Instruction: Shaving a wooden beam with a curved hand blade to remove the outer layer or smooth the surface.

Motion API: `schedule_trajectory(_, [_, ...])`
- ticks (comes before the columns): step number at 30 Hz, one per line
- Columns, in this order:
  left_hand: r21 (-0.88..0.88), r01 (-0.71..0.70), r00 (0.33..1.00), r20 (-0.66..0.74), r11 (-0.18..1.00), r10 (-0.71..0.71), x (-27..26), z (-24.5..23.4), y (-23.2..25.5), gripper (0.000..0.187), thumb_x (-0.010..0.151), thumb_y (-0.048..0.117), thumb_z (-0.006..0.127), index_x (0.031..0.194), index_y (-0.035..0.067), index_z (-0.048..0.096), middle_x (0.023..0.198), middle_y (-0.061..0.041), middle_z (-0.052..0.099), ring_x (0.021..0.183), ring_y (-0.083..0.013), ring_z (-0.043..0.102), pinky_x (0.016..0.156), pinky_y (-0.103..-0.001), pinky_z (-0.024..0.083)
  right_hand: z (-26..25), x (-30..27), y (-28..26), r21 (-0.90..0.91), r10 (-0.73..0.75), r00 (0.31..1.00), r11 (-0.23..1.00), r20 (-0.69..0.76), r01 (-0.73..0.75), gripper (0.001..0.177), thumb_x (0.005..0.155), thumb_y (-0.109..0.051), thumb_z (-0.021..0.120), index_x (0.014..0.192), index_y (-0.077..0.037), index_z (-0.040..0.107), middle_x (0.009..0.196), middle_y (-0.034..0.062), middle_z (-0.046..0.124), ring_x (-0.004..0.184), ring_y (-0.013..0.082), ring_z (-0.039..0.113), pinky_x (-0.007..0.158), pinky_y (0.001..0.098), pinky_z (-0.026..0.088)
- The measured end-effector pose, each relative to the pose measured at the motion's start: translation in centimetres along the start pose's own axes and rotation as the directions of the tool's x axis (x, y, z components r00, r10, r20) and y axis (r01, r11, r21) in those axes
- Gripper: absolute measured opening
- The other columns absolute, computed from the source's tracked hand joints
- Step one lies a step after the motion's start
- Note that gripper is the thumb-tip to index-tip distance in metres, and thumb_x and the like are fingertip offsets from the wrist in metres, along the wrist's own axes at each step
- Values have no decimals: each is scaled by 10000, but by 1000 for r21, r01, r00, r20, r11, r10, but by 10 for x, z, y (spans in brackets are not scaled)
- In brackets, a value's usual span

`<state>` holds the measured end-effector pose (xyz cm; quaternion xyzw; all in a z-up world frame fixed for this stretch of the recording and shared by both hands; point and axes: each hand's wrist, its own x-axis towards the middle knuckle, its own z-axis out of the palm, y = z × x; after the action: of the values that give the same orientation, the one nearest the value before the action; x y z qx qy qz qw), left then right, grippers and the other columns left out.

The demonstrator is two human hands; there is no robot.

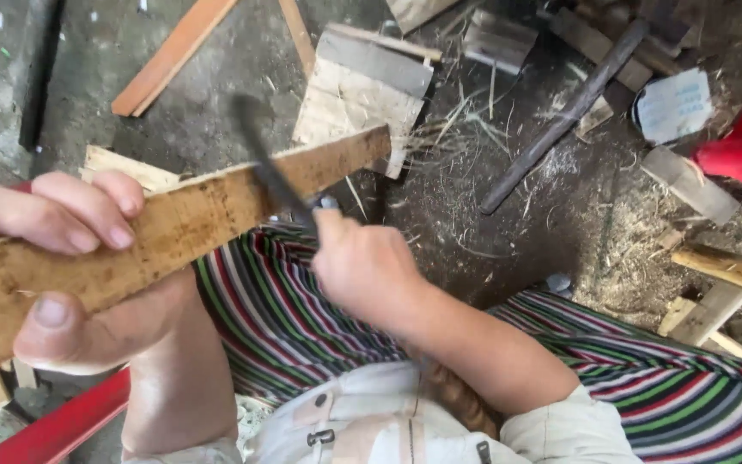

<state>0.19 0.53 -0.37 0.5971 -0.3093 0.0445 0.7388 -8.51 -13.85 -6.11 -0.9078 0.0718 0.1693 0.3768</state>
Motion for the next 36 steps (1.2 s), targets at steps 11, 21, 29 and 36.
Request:
schedule_trajectory(11, [-150,-1,1000,-5,989,0,-11,-10,-4,607,637,271,372,1236,230,461,760,6,336,594,-125,363,692,-306,363,4,10,21,34,248,955,966,163,-257,242,725,-25,309,903,67,444,626,107,515,512,245,522,484,342,483])
schedule_trajectory(21, [-98,-42,995,84,994,51,-6,9,6,430,632,246,380,1062,226,397,702,31,326,562,-104,357,633,-264,364,16,25,52,142,337,932,924,136,-355,226,754,-99,337,888,22,472,763,186,572,676,327,576,620,425,472])
schedule_trajectory(29, [-137,-34,971,232,990,66,-2,0,2,403,597,263,418,997,214,403,729,54,363,583,-76,423,675,-263,418,4,-7,12,179,-130,974,970,-186,164,216,697,-80,435,878,38,426,533,145,531,403,316,523,369,403,437])
schedule_trajectory(36, [-97,-68,980,180,993,84,-2,11,9,327,645,229,424,969,199,400,709,44,382,594,-78,429,631,-233,433,2,-2,11,109,-3,989,994,-148,19,133,719,-97,411,805,-5,453,537,130,538,432,319,532,414,416,441])
